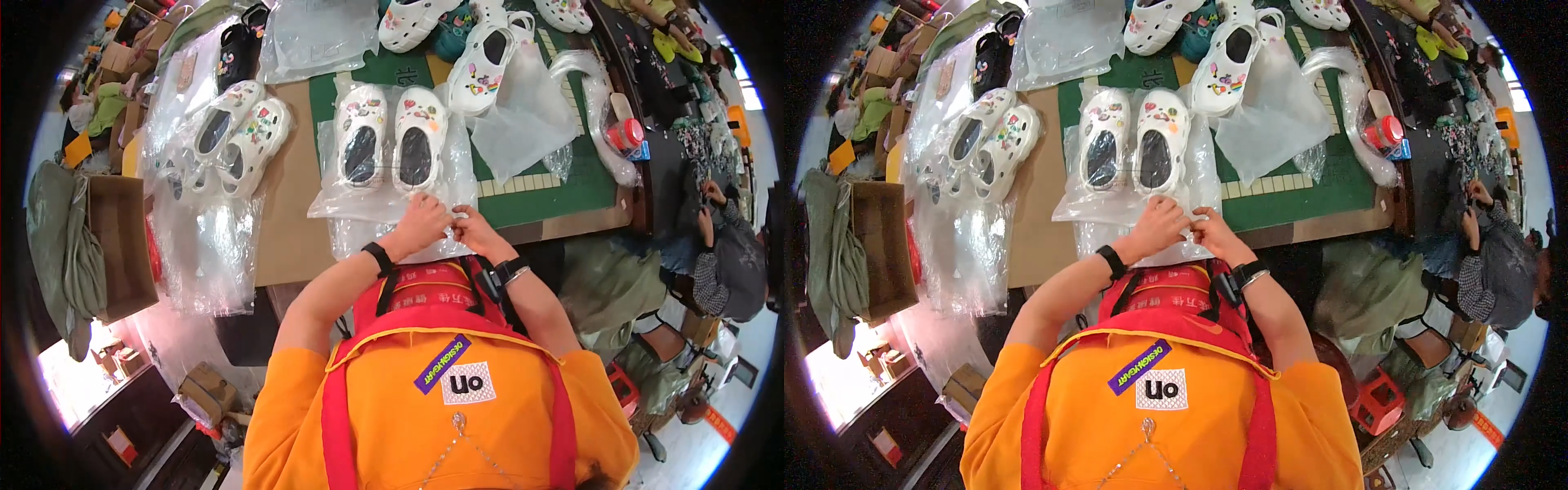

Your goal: Packing finished clogs into individual plastic bags and then into larger transport bags.

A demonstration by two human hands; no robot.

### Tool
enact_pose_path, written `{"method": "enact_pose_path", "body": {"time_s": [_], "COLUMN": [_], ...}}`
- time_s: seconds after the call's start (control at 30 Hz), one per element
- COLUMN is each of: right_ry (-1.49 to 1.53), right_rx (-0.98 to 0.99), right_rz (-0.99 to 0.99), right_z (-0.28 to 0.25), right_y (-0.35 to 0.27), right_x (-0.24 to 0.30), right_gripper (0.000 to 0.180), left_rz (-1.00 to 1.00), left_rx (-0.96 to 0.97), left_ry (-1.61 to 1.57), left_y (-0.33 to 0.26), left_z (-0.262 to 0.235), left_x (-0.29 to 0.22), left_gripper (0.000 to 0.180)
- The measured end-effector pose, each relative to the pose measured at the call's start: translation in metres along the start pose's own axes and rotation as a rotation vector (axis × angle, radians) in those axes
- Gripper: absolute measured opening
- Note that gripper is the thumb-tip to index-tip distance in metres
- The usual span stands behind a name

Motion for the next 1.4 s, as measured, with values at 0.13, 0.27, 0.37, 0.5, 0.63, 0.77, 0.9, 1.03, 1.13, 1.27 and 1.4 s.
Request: {"method": "enact_pose_path", "body": {"time_s": [0.13, 0.27, 0.37, 0.5, 0.63, 0.77, 0.9, 1.03, 1.13, 1.27, 1.4], "right_ry": [-0.063, -0.224, -0.237, -0.118, -0.090, -0.084, -0.092, -0.082, -0.587, -0.529, -0.646], "right_rx": [0.031, 0.056, 0.014, 0.001, -0.016, -0.034, -0.040, -0.017, 0.067, -0.060, -0.028], "right_rz": [-0.002, 0.029, 0.022, -0.006, -0.017, -0.008, 0.004, 0.009, -0.166, 0.045, 0.063], "right_z": [0.002, 0.001, 0.002, 0.003, -0.017, -0.024, -0.021, -0.024, -0.032, -0.002, 0.018], "right_y": [0.000, 0.001, 0.002, -0.003, -0.006, -0.006, -0.003, 0.002, 0.003, 0.013, 0.047], "right_x": [0.003, 0.008, 0.005, 0.014, 0.022, 0.025, 0.027, 0.027, 0.029, 0.027, 0.025], "right_gripper": [0.037, 0.036, 0.036, 0.040, 0.043, 0.042, 0.038, 0.037, 0.037, 0.053, 0.082], "left_rz": [0.042, 0.117, 0.169, 0.122, -0.015, -0.138, -0.235, -0.335, -0.678, -1.091, -1.189], "left_rx": [0.013, 0.037, 0.085, 0.114, 0.107, 0.125, 0.161, 0.137, 0.148, -0.229, -0.128], "left_ry": [0.147, 0.270, 0.269, 0.262, 0.329, 0.414, 0.502, 0.495, 0.153, -0.893, -1.089], "left_y": [0.006, 0.006, 0.004, -0.006, -0.043, -0.096, -0.135, -0.147, -0.156, -0.181, -0.134], "left_z": [0.010, 0.013, 0.017, 0.011, -0.017, -0.048, -0.082, -0.093, -0.083, -0.046, -0.035], "left_x": [-0.007, -0.015, -0.016, 0.003, 0.043, 0.090, 0.126, 0.140, 0.154, 0.177, 0.172], "left_gripper": [0.010, 0.012, 0.012, 0.011, 0.008, 0.009, 0.010, 0.007, 0.014, 0.051, 0.068]}}
Point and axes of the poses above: each hand's wrist, its own y-axis towards the middle knuckle, its own z-axis out of the palm, x = y × z, the point moved 5 cm from there along y, towards the middle knuckle, and after that the axes turned 2 degrees about -z, right-handed, at the moved point
